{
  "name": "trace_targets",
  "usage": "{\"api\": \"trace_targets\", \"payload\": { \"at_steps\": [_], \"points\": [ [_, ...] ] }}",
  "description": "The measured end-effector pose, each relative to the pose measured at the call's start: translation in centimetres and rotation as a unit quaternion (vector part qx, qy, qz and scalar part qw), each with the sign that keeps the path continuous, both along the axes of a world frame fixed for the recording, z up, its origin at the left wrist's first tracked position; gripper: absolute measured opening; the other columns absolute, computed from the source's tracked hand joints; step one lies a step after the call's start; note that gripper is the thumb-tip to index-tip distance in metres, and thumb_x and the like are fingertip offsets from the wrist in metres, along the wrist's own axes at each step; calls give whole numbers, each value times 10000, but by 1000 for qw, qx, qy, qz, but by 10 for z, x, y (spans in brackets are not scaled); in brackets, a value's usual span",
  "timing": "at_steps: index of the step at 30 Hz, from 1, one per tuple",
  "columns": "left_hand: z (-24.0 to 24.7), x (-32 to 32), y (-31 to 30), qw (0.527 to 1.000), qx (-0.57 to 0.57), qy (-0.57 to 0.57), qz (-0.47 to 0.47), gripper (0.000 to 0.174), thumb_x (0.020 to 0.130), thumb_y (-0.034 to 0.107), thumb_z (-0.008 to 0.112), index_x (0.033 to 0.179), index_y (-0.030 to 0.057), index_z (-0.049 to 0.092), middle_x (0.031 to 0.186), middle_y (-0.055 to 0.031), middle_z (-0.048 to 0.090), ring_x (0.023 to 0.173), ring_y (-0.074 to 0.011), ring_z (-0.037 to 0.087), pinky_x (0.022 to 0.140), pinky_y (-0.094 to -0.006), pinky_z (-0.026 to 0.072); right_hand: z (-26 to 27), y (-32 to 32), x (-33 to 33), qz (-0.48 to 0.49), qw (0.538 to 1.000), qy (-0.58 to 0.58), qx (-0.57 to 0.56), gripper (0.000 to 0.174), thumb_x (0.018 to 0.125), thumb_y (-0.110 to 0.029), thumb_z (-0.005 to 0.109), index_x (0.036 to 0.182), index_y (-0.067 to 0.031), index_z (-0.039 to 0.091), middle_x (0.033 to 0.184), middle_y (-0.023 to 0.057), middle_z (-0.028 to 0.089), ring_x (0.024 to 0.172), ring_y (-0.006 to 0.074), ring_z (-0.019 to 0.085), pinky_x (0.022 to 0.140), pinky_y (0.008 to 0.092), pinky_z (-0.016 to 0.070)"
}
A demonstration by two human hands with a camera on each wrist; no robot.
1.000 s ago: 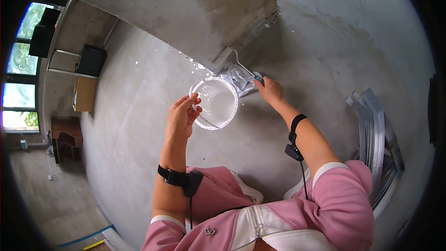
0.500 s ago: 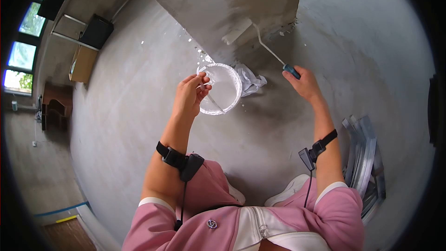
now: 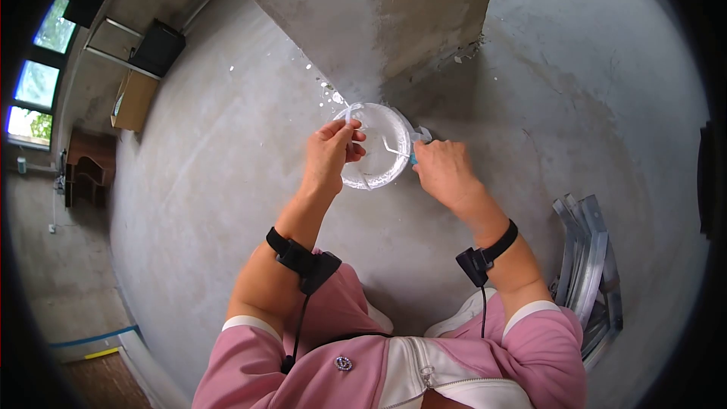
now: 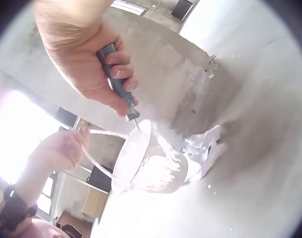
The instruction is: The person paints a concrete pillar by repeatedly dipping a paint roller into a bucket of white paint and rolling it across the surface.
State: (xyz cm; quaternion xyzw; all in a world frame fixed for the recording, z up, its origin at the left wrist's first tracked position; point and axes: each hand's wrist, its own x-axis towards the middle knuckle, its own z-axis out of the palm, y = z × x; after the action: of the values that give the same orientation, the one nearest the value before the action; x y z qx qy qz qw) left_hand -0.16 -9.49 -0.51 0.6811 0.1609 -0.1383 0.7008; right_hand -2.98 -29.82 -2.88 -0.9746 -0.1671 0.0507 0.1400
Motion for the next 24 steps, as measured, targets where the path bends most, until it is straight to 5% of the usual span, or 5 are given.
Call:
{"api": "trace_targets", "payload": {
  "at_steps": [5, 11, 14, 16, 24],
  "points": [
    [-7, -7, -12, 998, 35, -16, -59, 188, 924, 186, 536, 938, 26, 634, 748, -15, 618, 568, -62, 521, 511, -193, 383, -17, 7, 4, -26, 998, 56, 1, 119, 810, -156, 639, 854, -46, 643, 783, 158, 672, 781, 316, 670, 693, 400, 525],
    [-5, -1, -8, 996, 47, -54, -50, 182, 926, 169, 530, 958, 22, 632, 756, -16, 621, 558, -58, 511, 479, -189, 355, -40, -4, 6, -92, 963, 137, 215, 193, 840, -201, 627, 932, -32, 640, 871, 202, 662, 894, 337, 640, 758, 436, 494],
    [-7, 3, 1, 995, 64, -72, 0, 185, 928, 162, 525, 974, 15, 629, 756, -19, 620, 551, -57, 505, 481, -189, 356, -37, -12, 7, -72, 957, 120, 254, 239, 856, -230, 612, 981, -27, 631, 798, 185, 659, 736, 286, 663, 676, 399, 503],
    [-10, 6, 8, 997, 51, -64, 12, 187, 929, 152, 521, 985, 7, 624, 759, -21, 613, 564, -63, 512, 494, -192, 368, -7, -20, 12, -129, 895, 324, 276, 273, 886, -249, 576, 1013, -12, 618, 674, 126, 626, 522, 192, 607, 520, 331, 482],
    [-7, 13, 13, 998, 21, -33, 48, 188, 910, 150, 541, 976, -10, 616, 736, -17, 577, 610, -84, 538, 537, -199, 399, -15, -63, 20, -124, 807, 416, 399, 336, 932, -302, 535, 1081, -7, 598, 572, 17, 542, 408, 42, 464, 348, 194, 341]
  ]
}}
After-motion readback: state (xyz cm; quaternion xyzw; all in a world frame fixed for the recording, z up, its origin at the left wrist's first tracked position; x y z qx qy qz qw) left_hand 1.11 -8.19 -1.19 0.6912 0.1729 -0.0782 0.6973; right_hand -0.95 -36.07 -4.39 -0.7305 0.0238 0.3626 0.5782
